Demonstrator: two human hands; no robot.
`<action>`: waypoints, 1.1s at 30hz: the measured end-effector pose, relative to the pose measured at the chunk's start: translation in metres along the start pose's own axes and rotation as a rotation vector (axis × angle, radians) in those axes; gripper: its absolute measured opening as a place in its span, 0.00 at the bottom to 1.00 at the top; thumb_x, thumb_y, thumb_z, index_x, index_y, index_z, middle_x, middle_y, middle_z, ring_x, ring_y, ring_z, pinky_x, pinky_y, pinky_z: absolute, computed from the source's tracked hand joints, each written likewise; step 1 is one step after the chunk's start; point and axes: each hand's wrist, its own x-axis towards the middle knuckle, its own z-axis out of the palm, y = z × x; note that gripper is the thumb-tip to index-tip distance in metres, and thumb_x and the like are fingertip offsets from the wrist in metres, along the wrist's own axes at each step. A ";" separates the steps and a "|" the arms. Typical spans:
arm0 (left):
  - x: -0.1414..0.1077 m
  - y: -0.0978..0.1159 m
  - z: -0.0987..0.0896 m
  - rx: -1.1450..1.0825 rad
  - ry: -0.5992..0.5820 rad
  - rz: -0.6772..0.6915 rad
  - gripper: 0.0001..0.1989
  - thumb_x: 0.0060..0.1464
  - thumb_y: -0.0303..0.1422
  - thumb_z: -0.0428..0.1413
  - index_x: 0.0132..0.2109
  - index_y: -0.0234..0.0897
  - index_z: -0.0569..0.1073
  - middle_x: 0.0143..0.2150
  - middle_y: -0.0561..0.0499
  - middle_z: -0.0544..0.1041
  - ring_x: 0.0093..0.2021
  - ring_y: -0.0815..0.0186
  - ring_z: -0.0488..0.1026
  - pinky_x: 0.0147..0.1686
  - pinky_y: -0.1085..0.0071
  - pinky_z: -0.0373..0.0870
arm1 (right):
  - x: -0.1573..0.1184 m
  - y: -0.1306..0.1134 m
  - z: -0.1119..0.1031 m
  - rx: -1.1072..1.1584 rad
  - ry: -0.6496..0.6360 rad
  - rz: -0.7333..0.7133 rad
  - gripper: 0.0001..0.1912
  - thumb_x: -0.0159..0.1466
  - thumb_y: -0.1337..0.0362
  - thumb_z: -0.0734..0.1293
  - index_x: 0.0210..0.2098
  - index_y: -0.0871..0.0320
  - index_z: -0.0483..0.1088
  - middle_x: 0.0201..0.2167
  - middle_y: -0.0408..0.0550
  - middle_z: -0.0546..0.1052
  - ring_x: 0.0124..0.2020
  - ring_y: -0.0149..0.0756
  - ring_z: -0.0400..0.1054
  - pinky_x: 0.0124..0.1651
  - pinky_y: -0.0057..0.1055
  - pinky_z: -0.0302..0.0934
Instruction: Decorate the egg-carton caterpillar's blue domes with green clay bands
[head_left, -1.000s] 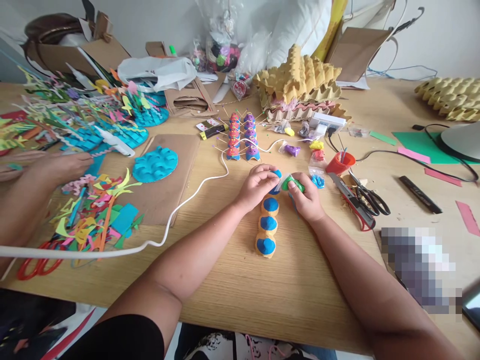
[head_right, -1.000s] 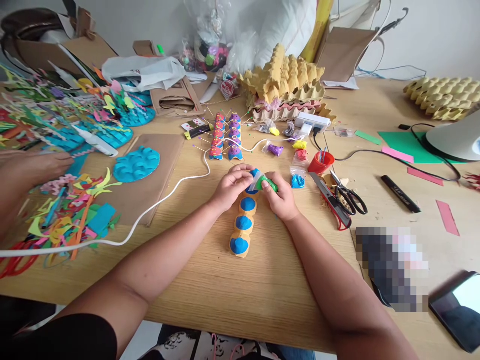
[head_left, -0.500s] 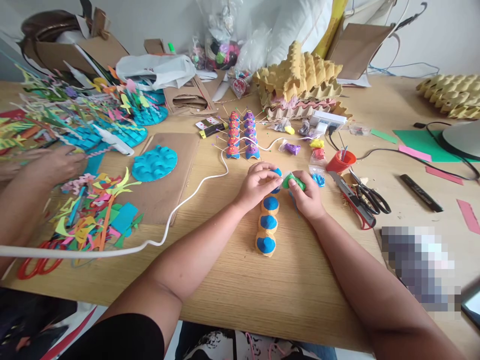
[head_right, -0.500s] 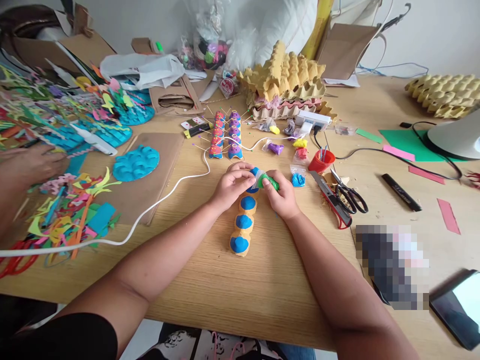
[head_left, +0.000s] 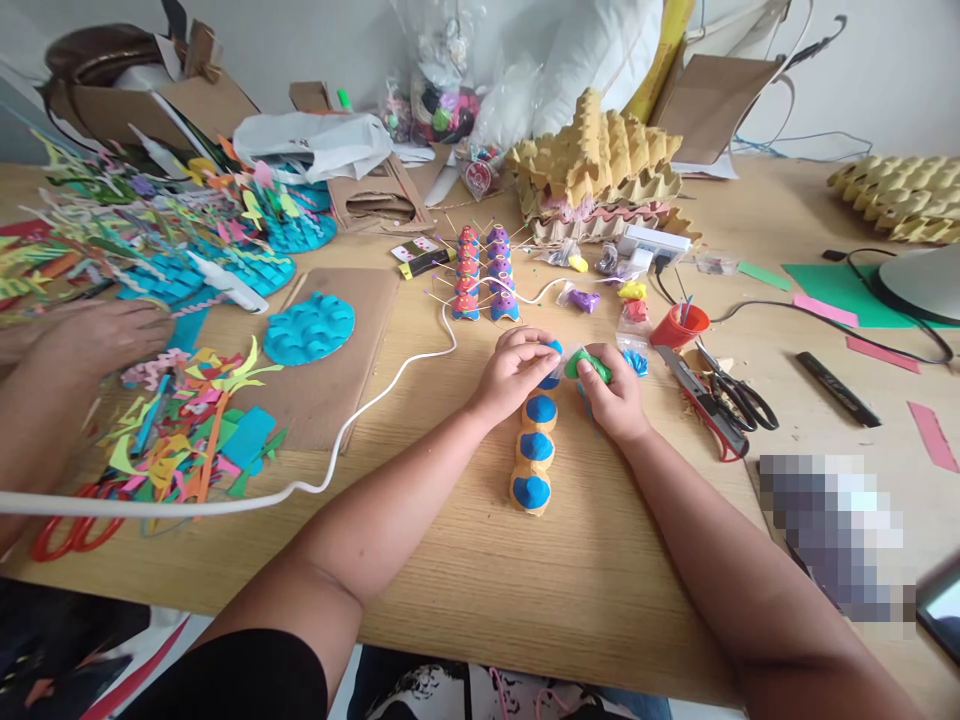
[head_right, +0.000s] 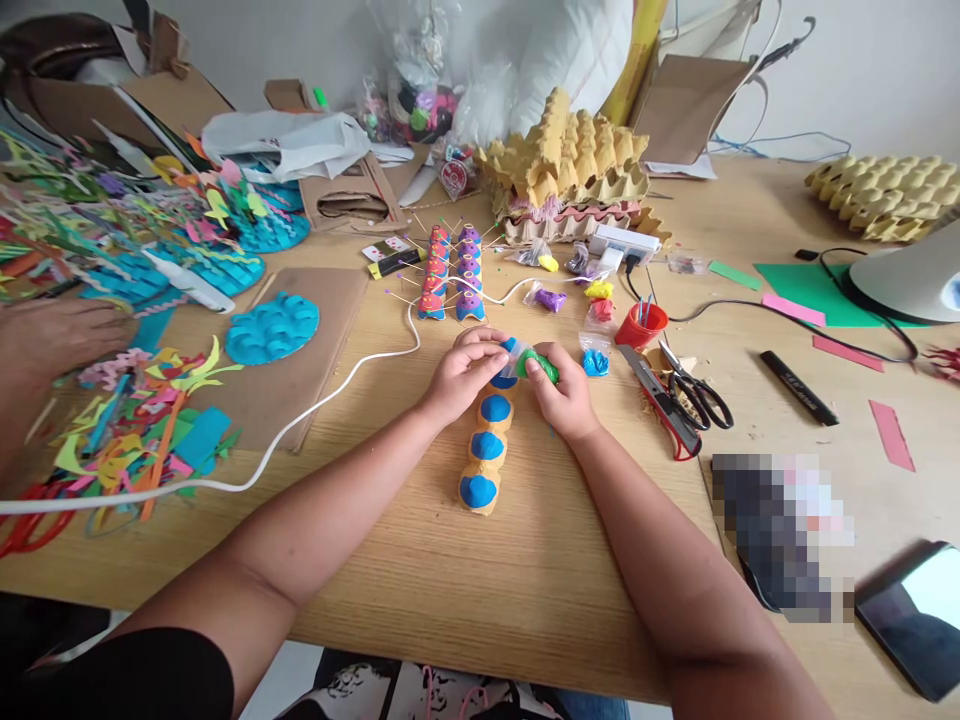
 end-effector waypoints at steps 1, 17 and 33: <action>0.000 0.000 0.000 0.002 -0.004 -0.005 0.11 0.65 0.44 0.63 0.42 0.43 0.86 0.56 0.44 0.83 0.66 0.54 0.73 0.75 0.49 0.64 | 0.000 0.000 0.000 -0.002 0.000 0.001 0.27 0.70 0.34 0.65 0.38 0.53 0.72 0.30 0.44 0.74 0.32 0.36 0.66 0.38 0.35 0.67; 0.000 0.000 -0.001 0.141 0.016 0.105 0.06 0.62 0.38 0.65 0.41 0.44 0.86 0.52 0.46 0.84 0.65 0.54 0.73 0.76 0.48 0.63 | -0.002 0.007 0.000 -0.125 0.035 -0.072 0.23 0.73 0.39 0.64 0.41 0.53 0.73 0.32 0.46 0.78 0.33 0.37 0.69 0.40 0.37 0.64; 0.001 -0.001 -0.001 0.095 0.007 0.055 0.14 0.65 0.48 0.63 0.40 0.44 0.86 0.52 0.45 0.84 0.65 0.54 0.73 0.75 0.49 0.64 | 0.000 0.002 -0.001 -0.069 0.023 -0.055 0.25 0.72 0.37 0.65 0.39 0.53 0.72 0.30 0.45 0.76 0.31 0.37 0.68 0.37 0.35 0.67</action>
